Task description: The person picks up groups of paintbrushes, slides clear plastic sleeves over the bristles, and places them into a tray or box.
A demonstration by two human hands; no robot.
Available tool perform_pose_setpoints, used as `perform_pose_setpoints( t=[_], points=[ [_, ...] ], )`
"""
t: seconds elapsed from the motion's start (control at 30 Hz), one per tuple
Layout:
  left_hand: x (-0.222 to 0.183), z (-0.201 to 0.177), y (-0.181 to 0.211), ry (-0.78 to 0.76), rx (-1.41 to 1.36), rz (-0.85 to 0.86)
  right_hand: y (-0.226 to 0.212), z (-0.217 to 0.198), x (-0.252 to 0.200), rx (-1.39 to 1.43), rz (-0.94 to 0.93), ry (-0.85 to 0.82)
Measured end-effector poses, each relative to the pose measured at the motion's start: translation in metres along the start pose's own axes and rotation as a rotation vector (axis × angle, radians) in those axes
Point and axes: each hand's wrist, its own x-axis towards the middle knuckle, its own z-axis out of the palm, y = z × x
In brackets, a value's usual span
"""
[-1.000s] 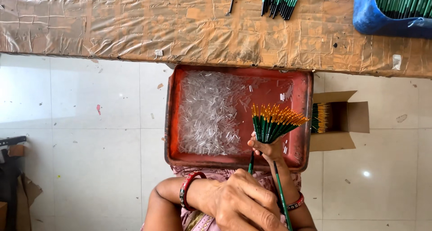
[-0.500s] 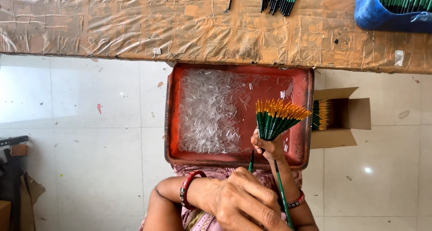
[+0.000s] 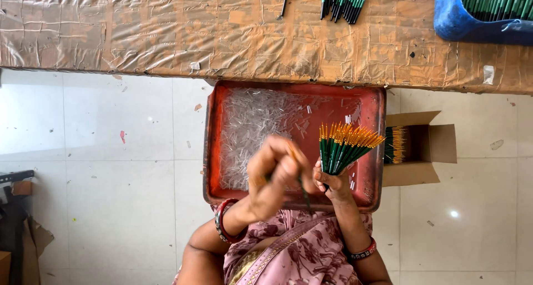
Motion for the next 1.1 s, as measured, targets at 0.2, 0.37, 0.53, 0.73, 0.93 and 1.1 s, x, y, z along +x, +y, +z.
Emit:
perform_pose_setpoints(
  t=[0.2, 0.37, 0.53, 0.73, 0.93, 1.1],
  points=[
    [0.011, -0.033, -0.043, 0.517, -0.613, -0.336, -0.023, 0.025, 0.004, 0.162, 0.226, 0.024],
    [0.01, -0.058, -0.079, 0.313, -0.088, -0.494, -0.023, 0.025, 0.004, 0.133, 0.237, 0.023],
    [0.034, -0.057, -0.066, -0.026, 0.377, -0.606, -0.007, 0.008, -0.003, 0.039, 0.289, 0.084],
    [0.035, -0.048, -0.074, -0.303, 0.598, -0.503, -0.005, 0.013, -0.003, -0.041, 0.27, 0.097],
    [0.031, -0.04, -0.078, -0.297, 0.652, -0.511, -0.016, 0.032, 0.005, -0.099, 0.268, 0.096],
    [0.028, -0.039, -0.083, -0.262, 0.707, -0.561, -0.018, 0.033, 0.006, -0.126, 0.206, -0.014]
  ],
)
